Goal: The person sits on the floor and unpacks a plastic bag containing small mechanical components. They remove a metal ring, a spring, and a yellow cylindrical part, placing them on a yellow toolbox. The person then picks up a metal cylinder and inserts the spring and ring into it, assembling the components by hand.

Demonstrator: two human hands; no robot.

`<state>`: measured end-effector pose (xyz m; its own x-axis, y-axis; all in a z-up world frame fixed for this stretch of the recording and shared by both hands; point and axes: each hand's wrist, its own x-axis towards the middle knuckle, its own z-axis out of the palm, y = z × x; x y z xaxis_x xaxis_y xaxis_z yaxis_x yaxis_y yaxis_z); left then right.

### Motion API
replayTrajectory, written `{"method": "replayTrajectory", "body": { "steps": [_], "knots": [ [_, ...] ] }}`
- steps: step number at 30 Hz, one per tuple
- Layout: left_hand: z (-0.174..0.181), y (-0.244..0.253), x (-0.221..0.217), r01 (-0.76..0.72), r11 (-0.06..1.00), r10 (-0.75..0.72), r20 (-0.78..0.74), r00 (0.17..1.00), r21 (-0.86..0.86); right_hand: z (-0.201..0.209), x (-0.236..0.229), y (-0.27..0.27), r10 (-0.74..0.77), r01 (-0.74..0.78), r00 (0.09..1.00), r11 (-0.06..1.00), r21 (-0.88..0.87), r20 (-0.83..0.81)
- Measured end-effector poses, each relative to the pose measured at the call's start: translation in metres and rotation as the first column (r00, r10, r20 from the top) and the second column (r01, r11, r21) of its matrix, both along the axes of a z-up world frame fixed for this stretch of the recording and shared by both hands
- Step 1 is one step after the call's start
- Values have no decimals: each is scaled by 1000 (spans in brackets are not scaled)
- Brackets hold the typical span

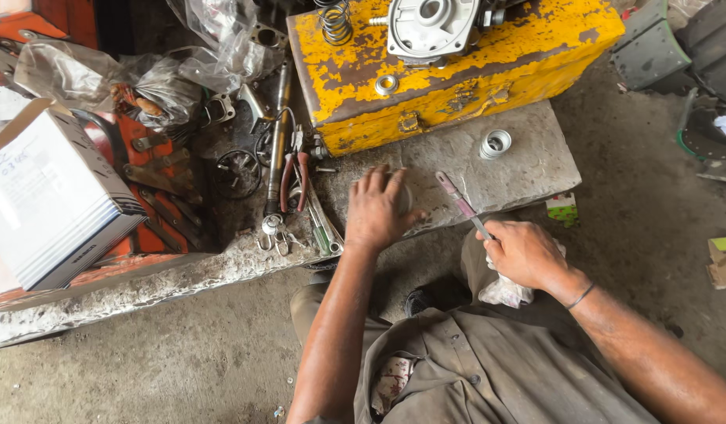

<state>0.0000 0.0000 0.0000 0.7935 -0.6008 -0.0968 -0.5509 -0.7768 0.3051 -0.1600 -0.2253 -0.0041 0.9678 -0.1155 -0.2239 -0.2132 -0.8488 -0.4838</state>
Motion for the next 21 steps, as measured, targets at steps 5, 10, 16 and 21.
{"method": "replayTrajectory", "body": {
  "steps": [5, 10, 16, 21],
  "knots": [
    [5, 14, -4, -111, 966, 120, 25, 992, -233, -4, -4, -2, 29, -31, 991, 999, 8, 133],
    [0, 17, -34, -106, 906, 203, 201, 958, -410, 0, -8, 0, 28, -37, 987, 998, 54, 160],
    [-1, 6, -118, -187, 805, 111, -167, 980, -563, 22, -10, 19, -130, 50, 973, 926, 375, 192],
    [-28, -4, -142, -519, 552, -500, -757, 421, -653, 22, -12, 60, -264, 31, 947, 645, 763, 185]
  ]
}}
